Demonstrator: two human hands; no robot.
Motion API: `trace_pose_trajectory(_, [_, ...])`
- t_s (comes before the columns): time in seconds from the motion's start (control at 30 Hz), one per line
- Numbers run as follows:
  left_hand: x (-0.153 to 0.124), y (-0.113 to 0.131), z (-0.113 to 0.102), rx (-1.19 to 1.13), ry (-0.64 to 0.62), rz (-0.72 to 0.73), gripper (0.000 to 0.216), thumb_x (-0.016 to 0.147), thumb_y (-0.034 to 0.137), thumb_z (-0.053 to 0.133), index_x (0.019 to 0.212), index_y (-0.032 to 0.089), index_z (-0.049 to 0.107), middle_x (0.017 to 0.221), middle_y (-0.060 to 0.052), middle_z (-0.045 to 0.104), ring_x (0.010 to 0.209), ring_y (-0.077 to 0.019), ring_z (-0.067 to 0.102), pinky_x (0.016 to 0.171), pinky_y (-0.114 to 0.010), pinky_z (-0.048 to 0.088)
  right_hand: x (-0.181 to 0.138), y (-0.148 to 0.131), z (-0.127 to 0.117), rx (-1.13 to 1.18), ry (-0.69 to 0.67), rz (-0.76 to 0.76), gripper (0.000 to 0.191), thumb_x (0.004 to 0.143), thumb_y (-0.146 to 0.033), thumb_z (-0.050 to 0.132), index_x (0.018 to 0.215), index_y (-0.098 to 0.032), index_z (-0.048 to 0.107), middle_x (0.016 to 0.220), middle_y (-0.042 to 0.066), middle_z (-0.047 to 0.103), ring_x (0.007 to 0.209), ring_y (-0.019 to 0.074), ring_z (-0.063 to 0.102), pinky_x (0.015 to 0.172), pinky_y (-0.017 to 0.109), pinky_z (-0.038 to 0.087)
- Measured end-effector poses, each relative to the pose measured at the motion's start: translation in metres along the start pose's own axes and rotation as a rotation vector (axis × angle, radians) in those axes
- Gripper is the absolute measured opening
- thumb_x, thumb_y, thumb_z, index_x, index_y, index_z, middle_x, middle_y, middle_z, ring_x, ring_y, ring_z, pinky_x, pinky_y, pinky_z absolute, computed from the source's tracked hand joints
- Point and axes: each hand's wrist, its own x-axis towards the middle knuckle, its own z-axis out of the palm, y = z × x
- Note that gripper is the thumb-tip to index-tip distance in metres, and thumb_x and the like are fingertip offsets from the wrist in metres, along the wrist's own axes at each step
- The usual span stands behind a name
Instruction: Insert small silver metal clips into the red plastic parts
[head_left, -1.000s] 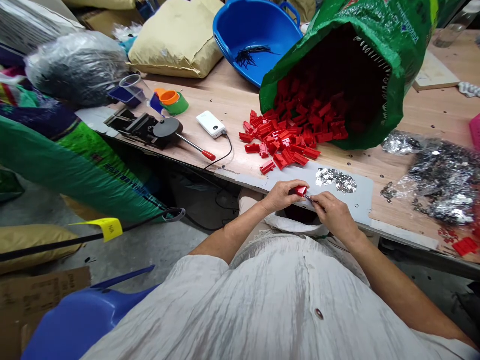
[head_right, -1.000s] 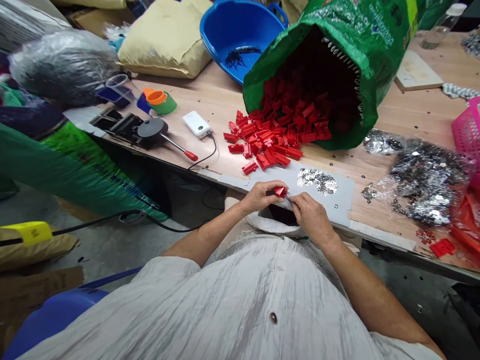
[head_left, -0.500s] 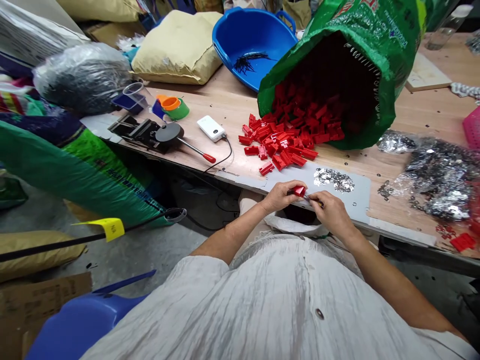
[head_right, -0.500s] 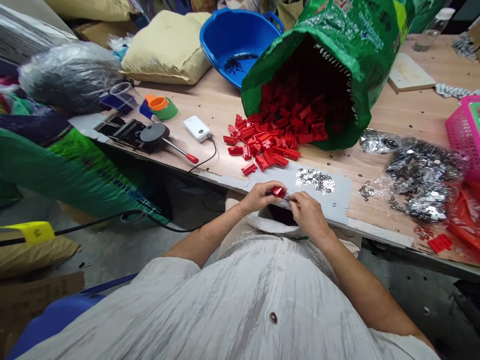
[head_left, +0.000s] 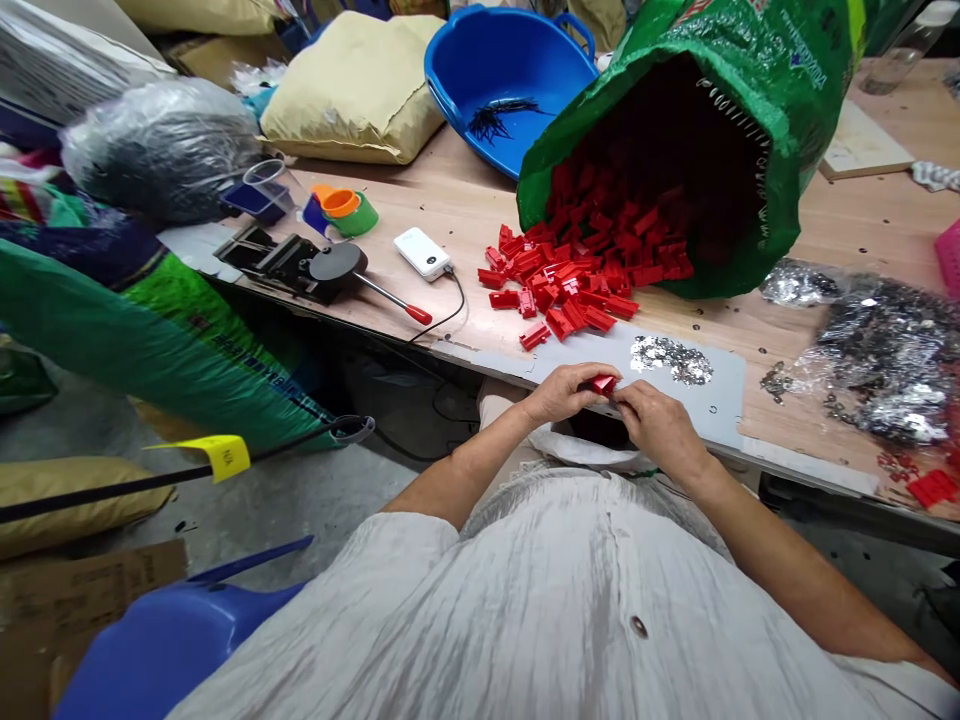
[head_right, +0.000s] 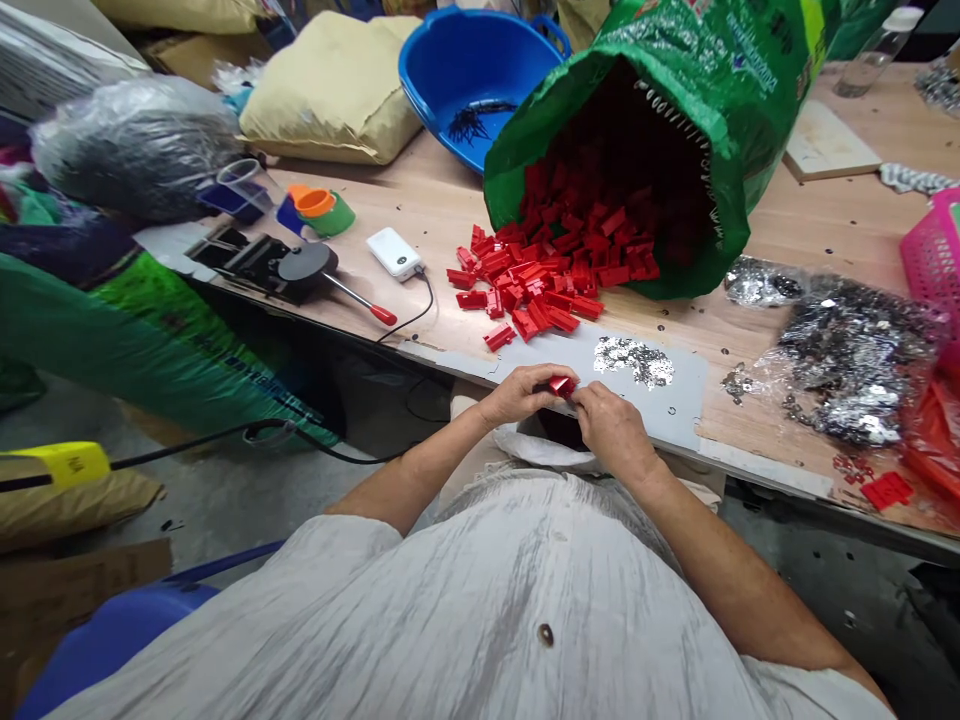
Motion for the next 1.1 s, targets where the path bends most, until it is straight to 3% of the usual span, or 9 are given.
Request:
trace_pose_trajectory(0.2, [-0.001, 0.0, 0.004, 0.055, 0.045, 0.025, 0.037, 0.081, 0.023, 0.068, 0.117, 0.015, 0.065, 0.114, -0.01, 0.069, 0.107, -0.0209, 0.064, 0.098, -0.032, 0.045, 0.001, -0.006, 0.001, 0.029, 0.03, 0.043, 0.02, 0.093, -0.016, 0.048, 0.1, -0.02, 0.066, 0.101, 0.006, 0.068, 0.09, 0.0204, 0.064, 0.072, 0.03, 0.046])
trace_pose_trajectory(0.47, [-0.013, 0.023, 0.011, -0.065, 0.153, 0.003, 0.032, 0.078, 0.025, 0.072, 0.109, 0.019, 0.067, 0.109, -0.007, 0.069, 0.103, -0.0199, 0.064, 0.097, -0.032, 0.045, -0.023, 0.007, -0.009, 0.234, 0.142, 0.022, 0.024, 0.096, -0.027, 0.043, 0.115, -0.021, 0.057, 0.105, 0.008, 0.065, 0.09, 0.0209, 0.064, 0.077, 0.033, 0.048])
trace_pose_trajectory(0.7, [-0.017, 0.046, 0.021, -0.399, 0.273, -0.085, 0.03, 0.072, 0.028, 0.079, 0.098, 0.021, 0.065, 0.106, -0.007, 0.067, 0.103, -0.0198, 0.061, 0.098, -0.032, 0.045, -0.037, 0.006, -0.023, 0.441, 0.026, 0.082, 0.037, 0.1, -0.035, 0.037, 0.134, -0.024, 0.044, 0.089, 0.002, 0.071, 0.079, 0.0181, 0.066, 0.075, 0.031, 0.049])
trace_pose_trajectory(0.87, [-0.018, 0.057, 0.034, -0.832, 0.432, -0.218, 0.035, 0.071, 0.036, 0.081, 0.095, 0.019, 0.06, 0.093, -0.001, 0.065, 0.088, -0.0135, 0.063, 0.086, -0.028, 0.048, -0.036, -0.006, -0.032, 0.461, -0.025, 0.041, 0.046, 0.1, -0.035, 0.036, 0.146, -0.026, 0.038, 0.078, -0.002, 0.069, 0.073, 0.016, 0.066, 0.076, 0.029, 0.049])
trace_pose_trajectory(0.97, [-0.021, 0.061, 0.041, -1.105, 0.424, -0.321, 0.033, 0.073, 0.036, 0.08, 0.079, 0.016, 0.054, 0.084, 0.0, 0.067, 0.08, -0.0111, 0.065, 0.083, -0.026, 0.049, -0.034, -0.013, -0.033, 0.45, -0.031, 0.024, 0.046, 0.1, -0.037, 0.037, 0.145, -0.027, 0.041, 0.075, -0.003, 0.068, 0.07, 0.0155, 0.065, 0.073, 0.028, 0.049])
trace_pose_trajectory(1.1, [-0.025, 0.064, 0.047, -1.295, 0.418, -0.412, 0.034, 0.072, 0.03, 0.082, 0.073, 0.015, 0.051, 0.075, 0.0, 0.066, 0.071, -0.0107, 0.064, 0.079, -0.026, 0.05, -0.033, -0.017, -0.031, 0.45, -0.015, 0.023, 0.043, 0.1, -0.04, 0.038, 0.139, -0.026, 0.048, 0.074, -0.002, 0.068, 0.068, 0.0159, 0.065, 0.069, 0.027, 0.048])
